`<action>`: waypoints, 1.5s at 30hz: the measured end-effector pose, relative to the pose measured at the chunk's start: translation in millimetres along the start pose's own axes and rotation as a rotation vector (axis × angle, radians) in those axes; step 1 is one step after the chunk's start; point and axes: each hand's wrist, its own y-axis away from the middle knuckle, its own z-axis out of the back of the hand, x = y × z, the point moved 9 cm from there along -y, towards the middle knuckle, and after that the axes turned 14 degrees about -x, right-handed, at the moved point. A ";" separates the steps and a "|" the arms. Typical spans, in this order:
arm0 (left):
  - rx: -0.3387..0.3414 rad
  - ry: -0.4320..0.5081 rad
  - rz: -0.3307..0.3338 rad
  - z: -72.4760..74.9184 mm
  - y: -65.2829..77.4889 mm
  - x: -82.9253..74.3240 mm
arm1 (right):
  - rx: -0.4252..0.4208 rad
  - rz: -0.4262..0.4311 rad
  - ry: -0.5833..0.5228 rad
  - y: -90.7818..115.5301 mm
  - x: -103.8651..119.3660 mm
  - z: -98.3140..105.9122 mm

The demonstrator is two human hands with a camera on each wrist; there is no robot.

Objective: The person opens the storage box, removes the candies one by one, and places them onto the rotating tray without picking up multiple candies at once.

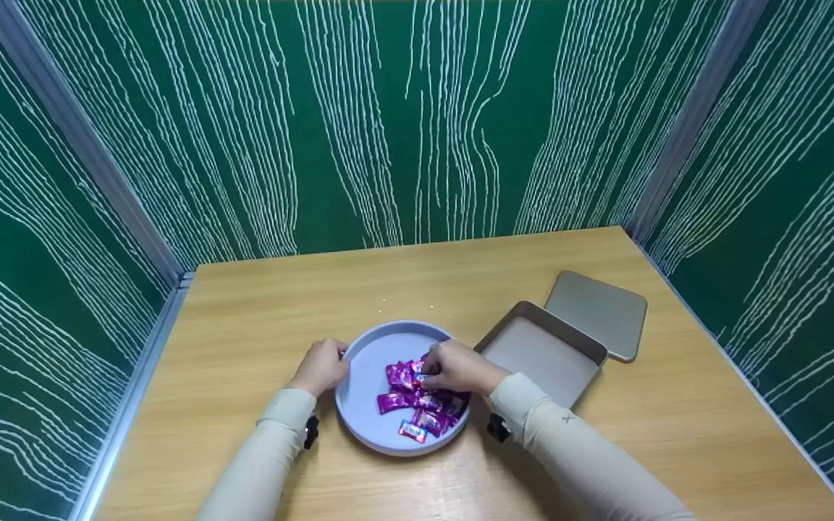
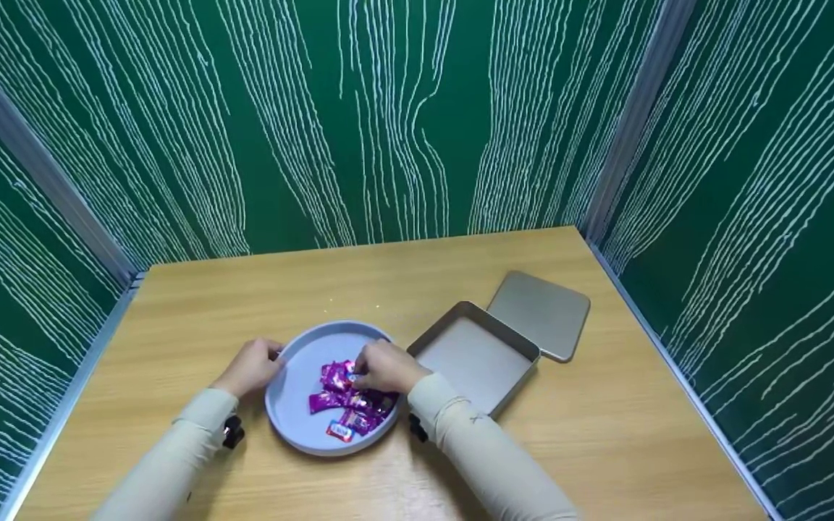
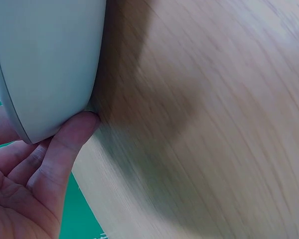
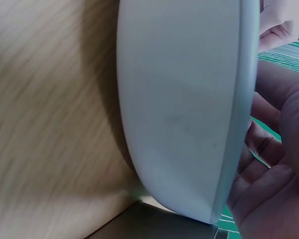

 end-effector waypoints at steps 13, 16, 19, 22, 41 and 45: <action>0.001 0.007 -0.006 0.7 -1.3 -1.7 | 0.030 -0.101 -0.020 -1.1 -4.6 3.7; 0.001 0.013 -0.001 0.6 -1.1 -1.3 | 0.023 -0.119 -0.032 0.0 -4.5 7.5; 0.002 0.015 0.001 0.0 -1.1 -0.8 | 0.007 -0.129 -0.034 1.5 -5.1 13.3; -0.005 0.017 -0.005 -0.6 -1.0 -0.5 | -0.008 -0.139 -0.034 3.0 -6.5 20.0; 0.011 0.025 0.047 -3.1 -0.7 4.4 | -0.081 -0.153 -0.060 12.4 -23.3 51.6; 0.024 0.026 0.071 -3.2 -0.4 6.0 | -0.107 -0.136 -0.056 14.3 -23.9 59.3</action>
